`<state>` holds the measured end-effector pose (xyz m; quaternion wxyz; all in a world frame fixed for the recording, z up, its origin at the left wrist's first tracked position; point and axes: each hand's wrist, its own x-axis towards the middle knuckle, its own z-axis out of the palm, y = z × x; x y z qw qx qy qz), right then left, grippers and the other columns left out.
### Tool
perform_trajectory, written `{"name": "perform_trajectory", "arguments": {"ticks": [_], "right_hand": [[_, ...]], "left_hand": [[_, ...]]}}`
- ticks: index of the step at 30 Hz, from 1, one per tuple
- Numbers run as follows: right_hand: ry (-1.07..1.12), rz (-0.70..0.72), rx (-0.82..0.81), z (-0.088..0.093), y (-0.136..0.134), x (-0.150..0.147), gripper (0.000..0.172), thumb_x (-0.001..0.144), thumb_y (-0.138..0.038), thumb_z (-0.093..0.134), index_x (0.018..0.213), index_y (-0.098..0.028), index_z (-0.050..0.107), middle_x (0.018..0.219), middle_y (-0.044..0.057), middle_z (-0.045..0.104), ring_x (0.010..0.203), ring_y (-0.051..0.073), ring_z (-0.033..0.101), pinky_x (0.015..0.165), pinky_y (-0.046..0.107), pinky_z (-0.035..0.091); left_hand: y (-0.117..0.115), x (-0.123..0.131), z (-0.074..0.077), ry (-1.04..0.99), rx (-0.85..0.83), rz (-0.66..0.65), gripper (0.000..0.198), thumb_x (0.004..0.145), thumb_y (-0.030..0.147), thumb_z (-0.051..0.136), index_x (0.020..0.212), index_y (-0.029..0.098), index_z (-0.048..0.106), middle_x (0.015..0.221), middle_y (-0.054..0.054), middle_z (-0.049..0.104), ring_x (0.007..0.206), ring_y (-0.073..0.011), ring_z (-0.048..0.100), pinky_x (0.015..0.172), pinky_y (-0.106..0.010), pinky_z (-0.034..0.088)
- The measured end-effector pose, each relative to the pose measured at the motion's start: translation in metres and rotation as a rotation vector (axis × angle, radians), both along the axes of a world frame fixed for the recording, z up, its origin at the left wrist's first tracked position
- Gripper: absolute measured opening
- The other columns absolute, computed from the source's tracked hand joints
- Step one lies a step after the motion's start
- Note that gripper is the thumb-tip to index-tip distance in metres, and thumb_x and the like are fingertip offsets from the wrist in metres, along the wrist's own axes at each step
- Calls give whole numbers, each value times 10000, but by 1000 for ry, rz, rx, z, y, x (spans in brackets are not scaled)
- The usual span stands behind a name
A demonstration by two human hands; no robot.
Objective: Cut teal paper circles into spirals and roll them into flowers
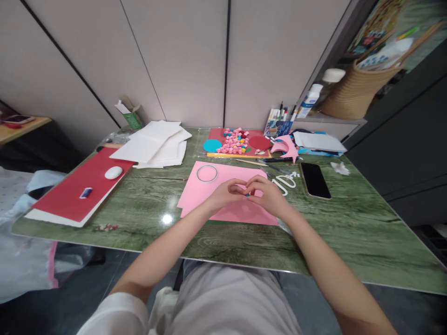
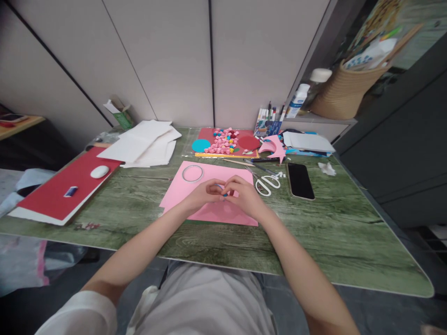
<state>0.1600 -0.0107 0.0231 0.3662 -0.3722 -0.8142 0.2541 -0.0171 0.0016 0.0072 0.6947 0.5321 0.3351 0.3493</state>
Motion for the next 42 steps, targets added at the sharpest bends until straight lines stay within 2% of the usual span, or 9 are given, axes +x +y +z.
{"name": "perform_trajectory", "arguments": {"ticks": [6,20,24,28,31,37,42], "right_hand": [[-2,-16,14,0,-2,-2,135,664,-76,641,706,-189,580,854,16,517,770,140,540,688,284,457],[-59,-27,3,1,-5,-4,130,669,-112,642,670,-186,535,792,-4,467,703,121,493,647,254,417],[-36,-19,-2,4,-5,-3,88,702,-143,635,759,-198,597,820,3,479,671,109,499,655,261,431],[-8,11,-19,6,-4,-1,143,760,-203,606,894,-236,643,870,20,507,693,116,519,680,276,448],[-4,55,-38,4,-3,0,176,783,-212,582,937,-261,652,883,27,519,716,125,525,673,279,455],[-27,78,-62,-2,0,0,193,790,-219,574,956,-271,658,873,30,524,711,129,528,653,275,454],[-72,47,-48,-3,1,1,162,769,-176,590,888,-255,667,834,16,520,674,117,514,641,261,435]], "left_hand": [[-2,2,-3,-82,-41,-25,452,561,168,732,983,160,572,761,-26,636,733,-127,579,738,-290,416],[-5,7,-8,-131,-75,-44,462,578,163,723,1009,154,555,785,-34,627,744,-129,573,739,-293,419],[-4,6,-6,-191,-123,-21,449,601,157,705,1025,159,557,763,-24,623,718,-115,570,734,-280,406],[0,3,-7,-227,-176,0,439,593,137,691,1015,161,570,709,-7,608,647,-94,544,647,-240,373],[2,2,-6,-202,-156,-23,429,587,131,681,1001,159,576,703,-8,606,642,-95,532,633,-240,359],[1,0,-3,-29,-1,19,408,599,139,666,994,151,568,682,-3,601,628,-90,519,637,-243,368],[1,1,-6,17,-20,34,404,602,166,675,990,147,563,688,-10,620,651,-100,547,677,-258,391]]}}
